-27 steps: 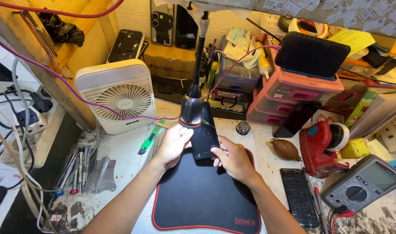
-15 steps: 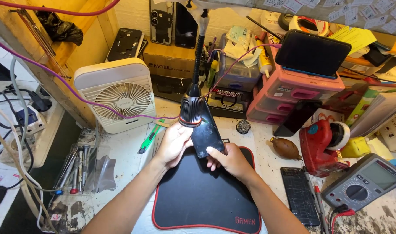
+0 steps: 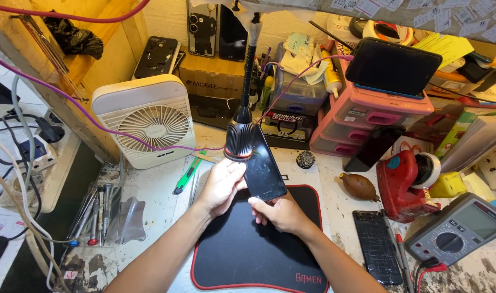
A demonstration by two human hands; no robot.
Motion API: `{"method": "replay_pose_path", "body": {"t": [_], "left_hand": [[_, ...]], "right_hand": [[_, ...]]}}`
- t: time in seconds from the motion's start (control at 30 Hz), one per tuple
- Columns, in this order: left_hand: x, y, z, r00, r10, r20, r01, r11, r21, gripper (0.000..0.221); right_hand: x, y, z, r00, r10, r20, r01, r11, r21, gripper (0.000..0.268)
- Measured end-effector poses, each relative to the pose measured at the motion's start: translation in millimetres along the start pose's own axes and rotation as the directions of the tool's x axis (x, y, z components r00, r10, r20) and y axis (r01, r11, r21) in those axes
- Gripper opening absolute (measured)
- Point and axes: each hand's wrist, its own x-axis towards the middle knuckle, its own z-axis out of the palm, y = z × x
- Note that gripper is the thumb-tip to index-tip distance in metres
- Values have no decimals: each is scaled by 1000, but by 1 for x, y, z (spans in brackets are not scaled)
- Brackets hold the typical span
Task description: A person is inspecting and repairing a smartphone at a dedicated workstation, using a desk lamp for visibility and a small tool for manipulation.
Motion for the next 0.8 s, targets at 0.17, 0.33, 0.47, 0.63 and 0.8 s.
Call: {"method": "replay_pose_path", "body": {"t": [0.17,0.33,0.47,0.63,0.8], "left_hand": [[-1,-4,-2,998,-41,54,37,997,64,31],[-23,24,24,987,-83,134,33,940,339,22],[-41,43,45,972,-127,196,12,866,500,10],[-33,41,32,968,-155,195,2,787,617,13],[-41,57,45,931,-283,229,22,672,740,18]], "right_hand": [[18,43,-29,964,-259,-54,253,962,-100,32],[11,25,-46,892,-380,-244,405,912,63,48],[-2,2,-55,888,-346,-303,411,892,187,49],[-13,-20,-53,960,-217,-175,255,938,235,46],[-5,-4,-49,970,-172,-173,210,951,228,49]]}}
